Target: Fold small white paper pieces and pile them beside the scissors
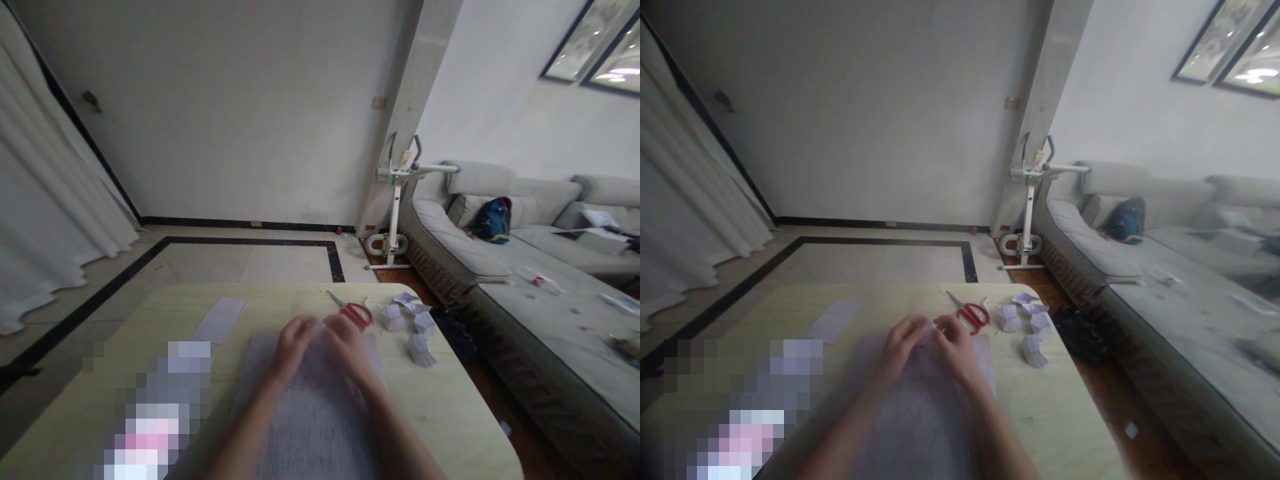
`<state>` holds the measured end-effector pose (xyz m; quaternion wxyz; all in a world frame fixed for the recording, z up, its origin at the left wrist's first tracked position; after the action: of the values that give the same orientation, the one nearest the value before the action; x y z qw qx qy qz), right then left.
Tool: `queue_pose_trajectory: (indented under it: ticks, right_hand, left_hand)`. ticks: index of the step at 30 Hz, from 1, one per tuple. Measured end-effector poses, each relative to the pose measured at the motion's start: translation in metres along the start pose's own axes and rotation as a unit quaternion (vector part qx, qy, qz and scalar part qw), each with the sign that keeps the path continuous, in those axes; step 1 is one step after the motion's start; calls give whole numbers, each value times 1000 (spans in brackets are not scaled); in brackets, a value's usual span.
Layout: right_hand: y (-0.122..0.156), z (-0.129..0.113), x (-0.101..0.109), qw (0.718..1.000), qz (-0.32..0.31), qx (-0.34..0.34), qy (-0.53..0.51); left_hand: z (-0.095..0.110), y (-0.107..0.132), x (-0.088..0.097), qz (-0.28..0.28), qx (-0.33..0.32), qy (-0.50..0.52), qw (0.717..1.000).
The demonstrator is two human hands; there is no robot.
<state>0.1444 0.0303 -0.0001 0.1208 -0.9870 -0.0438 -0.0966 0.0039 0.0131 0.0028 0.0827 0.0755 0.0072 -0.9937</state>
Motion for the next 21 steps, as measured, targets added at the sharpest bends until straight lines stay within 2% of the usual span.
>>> queue_pose_trajectory:
  ticks: [5, 9, 15, 21]
  right_hand:
    - [0, -1, -2, 1000, 0, -6, 10]
    - [-1, 0, -4, 1000, 10, -11, 17]
    - [-2, 5, -4, 999, -4, -21, -33]
    - [-2, 7, -3, 999, 20, -27, -23]
  left_hand:
    - [-1, 0, -1, 5, 1, 20, 1000]
    - [0, 2, -3, -14, -19, -17, 1000]
    - [-1, 3, -5, -35, -44, -40, 998]
    - [0, 5, -7, -32, -48, -17, 998]
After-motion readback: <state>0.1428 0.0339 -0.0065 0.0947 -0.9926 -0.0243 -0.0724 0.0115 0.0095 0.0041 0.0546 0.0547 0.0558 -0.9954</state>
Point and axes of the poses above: each hand's wrist, its own y-axis away from the middle knuckle, its own x-axis out of the back of the hand, z = x × y, the point moved 1 cm from there along -y, towards the middle knuckle, and after that the axes turned 3 degrees about z, right-handed, at the moved point
